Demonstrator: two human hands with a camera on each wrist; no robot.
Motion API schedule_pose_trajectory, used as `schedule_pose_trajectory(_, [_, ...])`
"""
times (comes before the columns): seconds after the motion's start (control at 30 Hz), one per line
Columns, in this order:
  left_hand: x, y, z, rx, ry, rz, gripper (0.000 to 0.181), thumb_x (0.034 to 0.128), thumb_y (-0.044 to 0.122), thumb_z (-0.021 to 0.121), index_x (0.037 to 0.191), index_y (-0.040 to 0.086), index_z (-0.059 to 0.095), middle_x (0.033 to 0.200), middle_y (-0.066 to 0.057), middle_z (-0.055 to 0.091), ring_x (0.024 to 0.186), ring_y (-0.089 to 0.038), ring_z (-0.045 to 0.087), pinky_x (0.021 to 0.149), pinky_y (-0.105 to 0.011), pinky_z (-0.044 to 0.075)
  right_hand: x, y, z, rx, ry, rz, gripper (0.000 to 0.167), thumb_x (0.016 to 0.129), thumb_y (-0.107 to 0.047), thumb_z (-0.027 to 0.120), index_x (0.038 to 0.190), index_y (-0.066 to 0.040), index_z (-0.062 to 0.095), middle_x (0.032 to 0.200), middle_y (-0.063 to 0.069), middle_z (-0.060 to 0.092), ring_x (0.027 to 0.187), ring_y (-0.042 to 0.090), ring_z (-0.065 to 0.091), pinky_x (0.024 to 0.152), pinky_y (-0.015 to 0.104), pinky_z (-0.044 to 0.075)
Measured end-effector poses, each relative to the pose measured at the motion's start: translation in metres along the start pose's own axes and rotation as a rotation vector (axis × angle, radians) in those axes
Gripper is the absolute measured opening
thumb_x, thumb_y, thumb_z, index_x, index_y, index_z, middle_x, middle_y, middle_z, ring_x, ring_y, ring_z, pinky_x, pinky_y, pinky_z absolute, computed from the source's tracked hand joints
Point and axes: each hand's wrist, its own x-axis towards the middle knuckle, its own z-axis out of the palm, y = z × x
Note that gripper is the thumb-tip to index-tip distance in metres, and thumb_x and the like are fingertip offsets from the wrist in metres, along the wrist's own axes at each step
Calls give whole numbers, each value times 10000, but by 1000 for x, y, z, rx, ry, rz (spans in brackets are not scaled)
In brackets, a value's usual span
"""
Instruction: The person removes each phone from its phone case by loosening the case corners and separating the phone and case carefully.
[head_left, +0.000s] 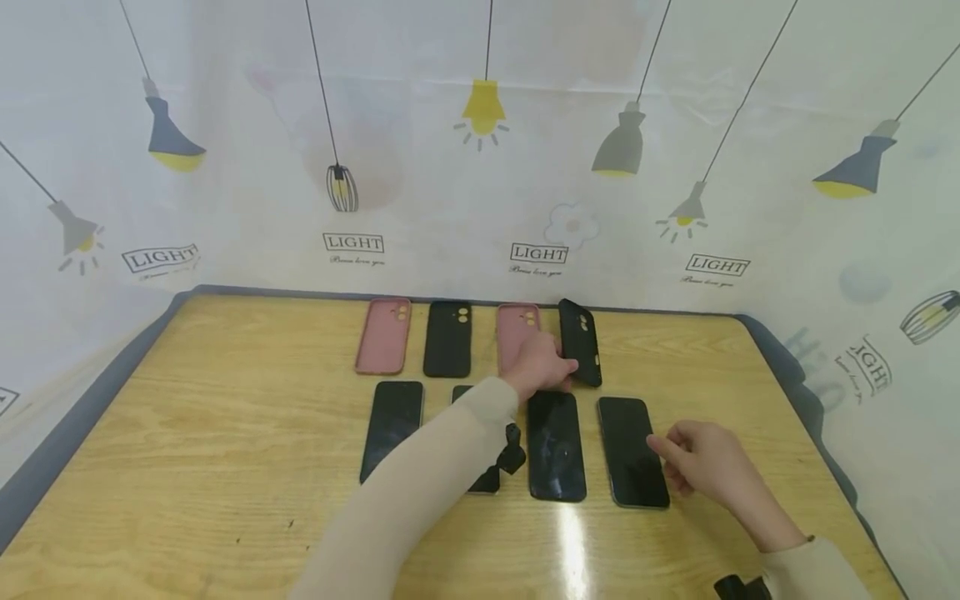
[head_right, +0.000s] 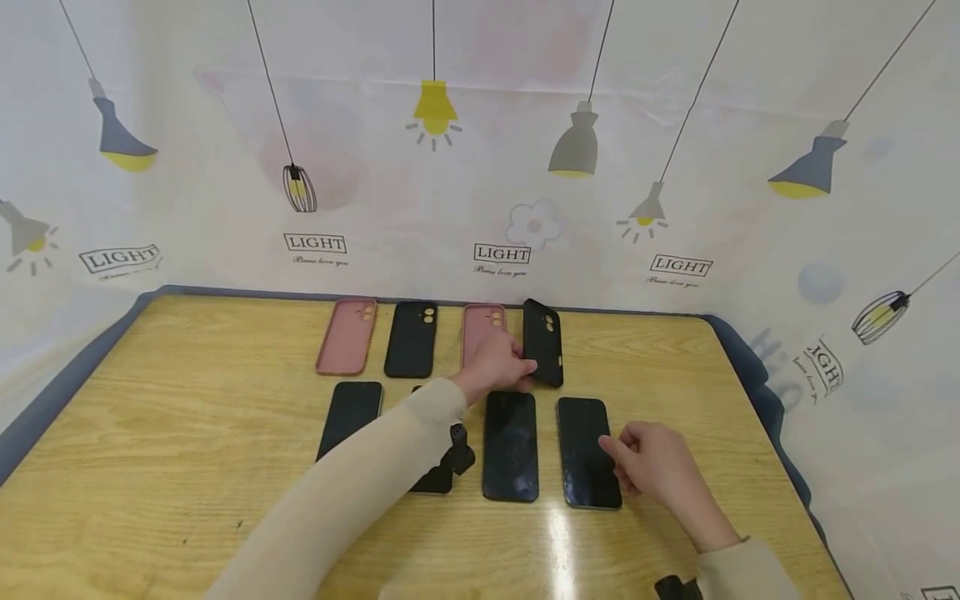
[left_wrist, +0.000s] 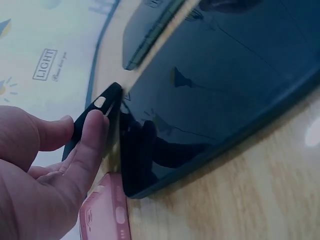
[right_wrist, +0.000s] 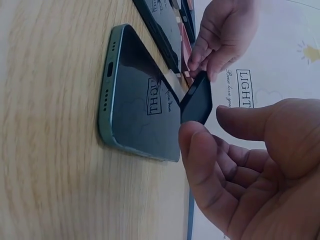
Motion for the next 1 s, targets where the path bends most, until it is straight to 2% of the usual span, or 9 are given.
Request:
schedule_pose_trajectory(0.13, [4, 0, 3, 115, 14, 25, 367, 1006, 318, 694, 715, 96, 727, 551, 30, 677, 668, -103, 668, 626, -228, 488, 0, -4, 0, 1, -2, 0, 329, 1056, -284, 610, 836, -41, 631, 638, 7, 624, 546, 170, 624, 519, 313, 552])
schedule_pose_trajectory(0.3, [4, 3, 6, 152, 28, 46, 469, 1021, 318, 670, 610, 97, 723, 515, 19, 658, 579, -104, 647, 619, -218, 501, 0, -8, 0, 9, -8, 1, 317, 1055, -267, 609, 845, -30, 641, 638, 8, 627, 542, 177, 628, 525, 326, 565])
schedule_pose_trajectory(0.53, [3, 5, 9, 124, 60, 26, 495, 1026, 274, 661, 571, 87, 715, 474, 17, 619, 485, -120, 613, 590, -205, 501, 1, -11, 2, 24, -11, 6, 299, 1052, -232, 610, 845, -19, 646, 644, 17, 638, 538, 178, 638, 527, 335, 584])
schedule_pose_trajectory(0.77, [4, 6, 10, 111, 62, 31, 530, 1037, 242, 639, 539, 74, 703, 445, 4, 587, 419, -114, 560, 516, -190, 443, 3, -14, 3, 17, -9, 4, 302, 1054, -241, 604, 853, -22, 651, 653, 16, 639, 555, 185, 650, 535, 323, 583])
schedule_pose_trajectory(0.93, [4, 8, 5, 91, 71, 65, 536, 1037, 288, 637, 538, 109, 563, 437, 40, 469, 404, -113, 470, 461, -218, 391, 7, -16, 2, 9, 17, -23, 319, 1060, -246, 597, 835, -25, 645, 654, 18, 632, 559, 193, 645, 525, 311, 572])
schedule_pose_trajectory(1.0, [1, 8, 1, 87, 69, 96, 471, 1041, 299, 629, 621, 116, 521, 496, 42, 446, 447, -118, 448, 487, -232, 380, 9, -16, 1, -1, 33, -48, 331, 1065, -257, 589, 835, -26, 645, 656, 14, 630, 564, 180, 635, 519, 297, 557])
